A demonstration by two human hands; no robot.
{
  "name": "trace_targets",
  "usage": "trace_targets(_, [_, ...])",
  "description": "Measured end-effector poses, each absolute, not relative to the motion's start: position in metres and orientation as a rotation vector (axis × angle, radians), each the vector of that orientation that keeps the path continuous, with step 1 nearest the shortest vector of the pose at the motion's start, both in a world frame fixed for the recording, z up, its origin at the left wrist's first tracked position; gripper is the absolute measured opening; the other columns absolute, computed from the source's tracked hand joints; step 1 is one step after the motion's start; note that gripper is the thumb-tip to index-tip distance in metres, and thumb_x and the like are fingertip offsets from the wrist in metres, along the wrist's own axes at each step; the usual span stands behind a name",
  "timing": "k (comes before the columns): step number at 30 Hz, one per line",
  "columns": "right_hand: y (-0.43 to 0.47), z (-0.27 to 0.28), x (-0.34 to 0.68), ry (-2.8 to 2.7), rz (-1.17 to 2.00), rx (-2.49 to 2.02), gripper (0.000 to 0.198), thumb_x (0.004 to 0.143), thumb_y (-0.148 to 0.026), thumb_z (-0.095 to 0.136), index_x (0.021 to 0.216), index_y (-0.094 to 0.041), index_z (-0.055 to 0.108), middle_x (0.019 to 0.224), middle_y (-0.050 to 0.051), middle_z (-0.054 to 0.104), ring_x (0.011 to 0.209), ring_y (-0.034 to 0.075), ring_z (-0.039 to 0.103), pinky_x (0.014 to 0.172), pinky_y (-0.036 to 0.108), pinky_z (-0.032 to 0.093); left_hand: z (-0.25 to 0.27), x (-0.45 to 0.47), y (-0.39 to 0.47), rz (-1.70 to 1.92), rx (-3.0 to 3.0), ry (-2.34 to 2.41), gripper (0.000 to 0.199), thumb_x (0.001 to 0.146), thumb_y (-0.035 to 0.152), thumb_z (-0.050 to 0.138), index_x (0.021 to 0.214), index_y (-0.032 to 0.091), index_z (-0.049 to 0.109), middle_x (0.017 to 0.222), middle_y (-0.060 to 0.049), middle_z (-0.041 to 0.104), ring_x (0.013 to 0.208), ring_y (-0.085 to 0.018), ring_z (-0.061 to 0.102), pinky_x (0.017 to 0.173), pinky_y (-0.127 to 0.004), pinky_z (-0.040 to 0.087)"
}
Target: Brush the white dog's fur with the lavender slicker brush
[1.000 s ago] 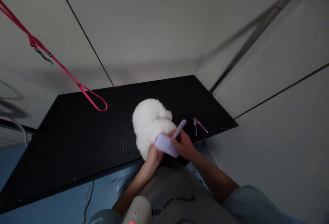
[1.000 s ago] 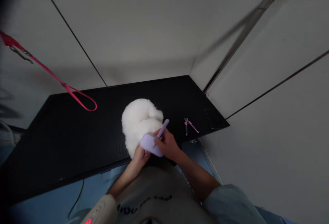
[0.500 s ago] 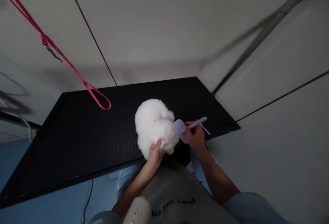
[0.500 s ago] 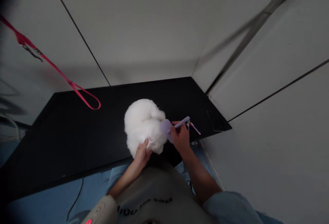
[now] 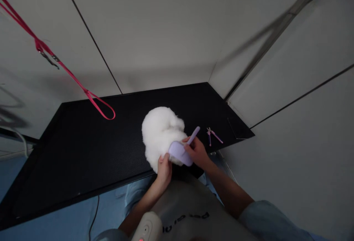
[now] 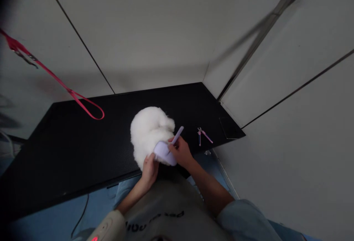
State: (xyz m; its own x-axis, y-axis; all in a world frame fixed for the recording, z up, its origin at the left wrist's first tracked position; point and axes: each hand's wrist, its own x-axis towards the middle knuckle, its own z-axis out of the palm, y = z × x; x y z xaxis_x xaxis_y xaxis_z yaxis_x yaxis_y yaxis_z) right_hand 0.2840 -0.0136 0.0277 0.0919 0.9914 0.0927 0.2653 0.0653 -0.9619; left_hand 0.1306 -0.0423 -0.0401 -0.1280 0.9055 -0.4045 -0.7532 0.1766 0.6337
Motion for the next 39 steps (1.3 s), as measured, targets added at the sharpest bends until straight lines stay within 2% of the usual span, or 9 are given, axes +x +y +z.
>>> trace_targets(4, [-0.016, 0.027, 0.279, -1.218, 0.682, -1.379, 0.027, 0.080, -0.037, 0.062, 0.101, -0.021, 0.058, 0.097, 0.007, 0.068, 0.078, 0.020, 0.063, 0.067, 0.033, 0.052, -0.041, 0.128, -0.044, 1.413, 0.149, 0.945, 0.030, 0.067, 0.032, 0.078, 0.089, 0.014, 0.069, 0.089, -0.005, 0.074, 0.084, -0.018, 0.067, 0.080, -0.026, 0.053])
trace_targets(9, [-0.021, 0.022, 0.280, -1.349, 0.908, -1.352, 0.022, 0.078, -0.035, 0.064, 0.095, -0.022, 0.061, 0.081, 0.003, 0.066, 0.067, 0.018, 0.062, 0.060, 0.031, 0.051, -0.044, 0.126, -0.043, 1.358, 0.079, 0.918, 0.024, 0.069, 0.027, 0.077, 0.085, 0.012, 0.068, 0.081, -0.004, 0.072, 0.072, -0.015, 0.065, 0.065, -0.023, 0.053])
trace_targets(13, [-0.023, 0.022, 0.284, -1.207, 0.657, -1.373, 0.024, 0.078, -0.036, 0.065, 0.096, -0.022, 0.058, 0.094, 0.007, 0.068, 0.080, 0.021, 0.063, 0.068, 0.034, 0.053, -0.045, 0.125, -0.044, 1.350, 0.049, 0.961, 0.022, 0.070, 0.026, 0.076, 0.086, 0.013, 0.067, 0.082, -0.004, 0.070, 0.069, -0.013, 0.063, 0.058, -0.021, 0.050])
trace_targets(18, [-0.028, 0.017, 0.278, -1.341, 0.917, -1.349, 0.022, 0.078, -0.037, 0.064, 0.094, -0.022, 0.060, 0.083, 0.004, 0.067, 0.067, 0.018, 0.061, 0.061, 0.031, 0.051, -0.041, 0.126, -0.046, 1.289, 0.138, 0.948, 0.015, 0.073, 0.026, 0.071, 0.082, 0.015, 0.064, 0.074, -0.001, 0.066, 0.064, -0.011, 0.058, 0.057, -0.021, 0.047])
trace_targets(22, [-0.029, 0.015, 0.279, -1.265, 0.709, -1.429, 0.028, 0.078, -0.040, 0.066, 0.099, -0.022, 0.060, 0.096, 0.007, 0.068, 0.075, 0.020, 0.062, 0.065, 0.032, 0.052, -0.040, 0.128, -0.046, 1.312, 0.133, 0.952, 0.023, 0.068, 0.027, 0.075, 0.087, 0.016, 0.065, 0.082, -0.003, 0.069, 0.069, -0.013, 0.062, 0.058, -0.022, 0.048])
trace_targets(28, [-0.021, 0.017, 0.280, -1.257, 0.959, -1.359, 0.025, 0.078, -0.041, 0.062, 0.092, -0.019, 0.060, 0.084, 0.005, 0.067, 0.072, 0.019, 0.063, 0.064, 0.032, 0.053, -0.045, 0.129, -0.048, 1.340, 0.158, 0.909, 0.029, 0.064, 0.027, 0.078, 0.087, 0.014, 0.066, 0.079, -0.002, 0.070, 0.069, -0.014, 0.063, 0.062, -0.023, 0.050])
trace_targets(33, [-0.017, 0.014, 0.286, -1.236, 0.722, -1.441, 0.033, 0.078, -0.037, 0.063, 0.105, -0.019, 0.060, 0.098, 0.008, 0.067, 0.072, 0.018, 0.059, 0.066, 0.032, 0.052, -0.043, 0.130, -0.047, 1.343, 0.166, 0.957, 0.026, 0.061, 0.022, 0.077, 0.083, 0.014, 0.065, 0.071, 0.001, 0.068, 0.062, -0.011, 0.061, 0.055, -0.021, 0.047])
trace_targets(37, [-0.019, 0.013, 0.283, -1.313, 0.932, -1.352, 0.026, 0.079, -0.038, 0.061, 0.098, -0.020, 0.059, 0.089, 0.005, 0.066, 0.072, 0.018, 0.060, 0.064, 0.031, 0.051, -0.042, 0.130, -0.046, 1.341, 0.160, 0.957, 0.026, 0.062, 0.025, 0.077, 0.081, 0.014, 0.064, 0.067, 0.001, 0.066, 0.059, -0.012, 0.061, 0.052, -0.021, 0.046])
trace_targets(39, [-0.018, 0.014, 0.284, -1.240, 0.868, -1.388, 0.027, 0.080, -0.039, 0.059, 0.098, -0.020, 0.057, 0.093, 0.007, 0.066, 0.071, 0.018, 0.059, 0.064, 0.032, 0.051, -0.043, 0.129, -0.046, 1.343, 0.159, 0.958, 0.027, 0.061, 0.025, 0.078, 0.082, 0.014, 0.064, 0.071, 0.000, 0.068, 0.062, -0.012, 0.062, 0.053, -0.021, 0.047])
